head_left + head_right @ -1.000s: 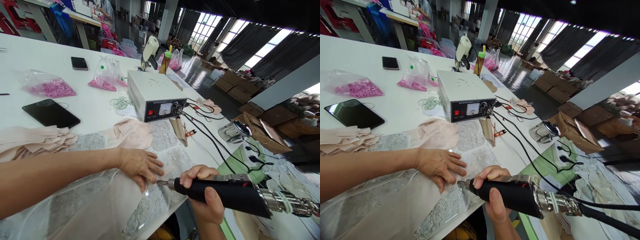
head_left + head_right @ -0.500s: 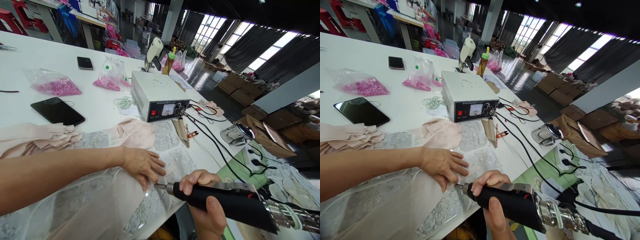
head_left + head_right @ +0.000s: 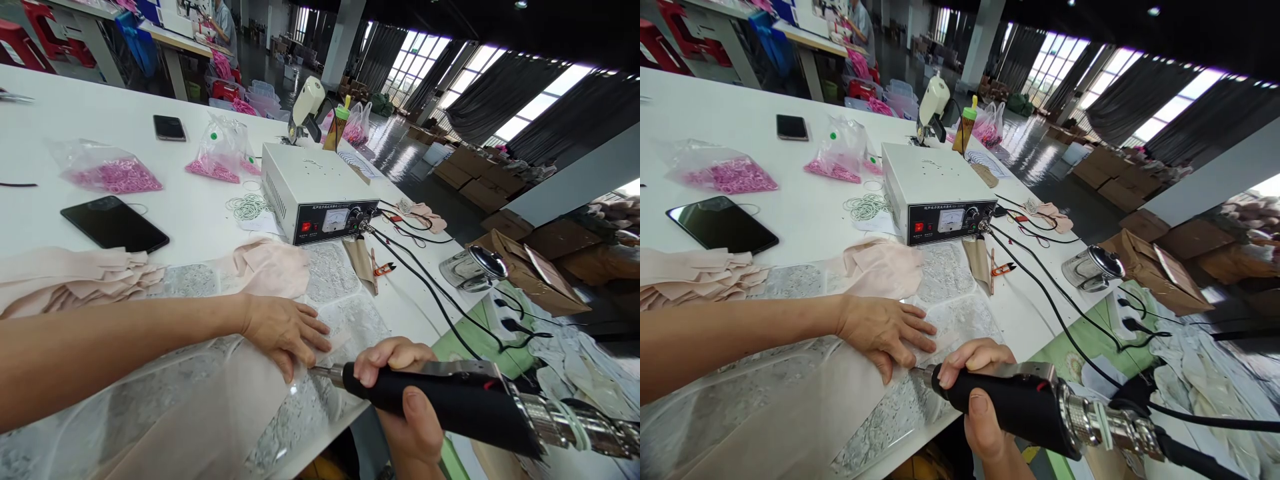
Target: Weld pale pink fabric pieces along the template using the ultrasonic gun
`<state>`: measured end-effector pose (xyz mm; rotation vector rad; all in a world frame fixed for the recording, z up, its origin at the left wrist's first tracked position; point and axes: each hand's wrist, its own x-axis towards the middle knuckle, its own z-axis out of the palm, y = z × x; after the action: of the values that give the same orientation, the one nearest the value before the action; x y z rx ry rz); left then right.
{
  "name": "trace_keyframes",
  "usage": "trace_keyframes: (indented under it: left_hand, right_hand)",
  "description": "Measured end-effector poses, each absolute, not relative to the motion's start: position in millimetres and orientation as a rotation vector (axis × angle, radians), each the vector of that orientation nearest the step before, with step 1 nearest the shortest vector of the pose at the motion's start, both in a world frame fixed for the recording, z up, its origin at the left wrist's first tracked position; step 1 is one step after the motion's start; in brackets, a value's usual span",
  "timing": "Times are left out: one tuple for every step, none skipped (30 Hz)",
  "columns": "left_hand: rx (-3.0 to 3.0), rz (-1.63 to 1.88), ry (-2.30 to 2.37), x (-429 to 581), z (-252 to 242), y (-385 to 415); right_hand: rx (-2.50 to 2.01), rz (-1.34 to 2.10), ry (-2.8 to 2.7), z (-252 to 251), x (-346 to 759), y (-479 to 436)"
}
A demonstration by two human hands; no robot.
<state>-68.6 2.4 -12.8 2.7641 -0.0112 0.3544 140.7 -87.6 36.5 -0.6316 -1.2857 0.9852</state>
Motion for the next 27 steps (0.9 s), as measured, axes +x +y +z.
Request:
trace_keyframes:
  left_hand:
    - [2.769, 0.357, -0.015, -69, -12, 2]
    - [2.774, 0.358, -0.017, -69, -12, 2]
    - [2.778, 0.359, -0.015, -69, -11, 2]
    - [2.781, 0.358, -0.009, -69, -11, 1]
    - [2.781, 0.356, -0.002, -69, -10, 1]
    - [2.780, 0.354, 0.009, -69, -9, 0]
    - [2.778, 0.350, 0.021, -69, -8, 0]
    - [2.775, 0.346, 0.032, -69, -8, -1]
    - [2.770, 0.341, 0.043, -69, -7, -1]
    - [2.767, 0.334, 0.052, -69, -6, -1]
    - [2.763, 0.328, 0.061, -68, -5, -2]
    - [2.760, 0.323, 0.068, -68, -5, -2]
    - [2.755, 0.320, 0.075, -68, -4, -2]
    - [2.751, 0.318, 0.082, -68, -3, -3]
    - [2.747, 0.317, 0.087, -68, -2, -3]
    - [2.743, 0.318, 0.092, -68, -2, -3]
    - [2.739, 0.318, 0.097, -68, -1, -3]
    - [2.737, 0.319, 0.100, -68, -1, -4]
    - [2.736, 0.319, 0.102, -68, -1, -4]
    - [2.735, 0.317, 0.103, -67, -1, -4]
    - [2.735, 0.315, 0.105, -67, -1, -5]
    - [2.735, 0.314, 0.107, -67, -1, -6]
    - [2.735, 0.313, 0.113, -67, -1, -6]
    - [2.736, 0.313, 0.122, -67, 0, -6]
    - [2.737, 0.315, 0.135, -67, 1, -7]
    - [2.740, 0.317, 0.153, -69, 3, -7]
    - [2.744, 0.322, 0.175, -71, 6, -8]
  right_hand:
    - [-0.622, 1.002, -1.278, 36, 141, -88]
    - [-0.613, 1.020, -1.275, 36, 141, -89]
    - [-0.600, 1.036, -1.276, 36, 142, -90]
    - [-0.584, 1.049, -1.282, 36, 142, -91]
    - [-0.571, 1.060, -1.289, 36, 142, -92]
    - [-0.561, 1.065, -1.294, 36, 142, -93]
    - [-0.559, 1.073, -1.298, 35, 141, -93]
    - [-0.561, 1.077, -1.300, 35, 141, -94]
    - [-0.566, 1.078, -1.298, 35, 140, -95]
    - [-0.573, 1.076, -1.297, 35, 139, -95]
    - [-0.578, 1.070, -1.297, 35, 138, -96]
    - [-0.581, 1.063, -1.297, 34, 137, -96]
    - [-0.582, 1.054, -1.297, 34, 137, -96]
    - [-0.582, 1.047, -1.297, 34, 136, -96]
    - [-0.586, 1.046, -1.299, 33, 136, -95]
    - [-0.588, 1.043, -1.301, 33, 136, -95]
    - [-0.590, 1.042, -1.305, 32, 136, -95]
    - [-0.592, 1.042, -1.312, 31, 136, -95]
    - [-0.593, 1.046, -1.322, 31, 136, -95]
    - [-0.593, 1.053, -1.329, 30, 137, -96]
    - [-0.592, 1.063, -1.331, 30, 137, -96]
    - [-0.591, 1.076, -1.327, 30, 137, -96]
    - [-0.589, 1.092, -1.319, 30, 138, -97]
    - [-0.584, 1.106, -1.306, 30, 140, -97]
    - [-0.579, 1.111, -1.286, 31, 142, -96]
    - [-0.572, 1.105, -1.263, 32, 144, -96]
    - [-0.563, 1.090, -1.239, 33, 147, -95]
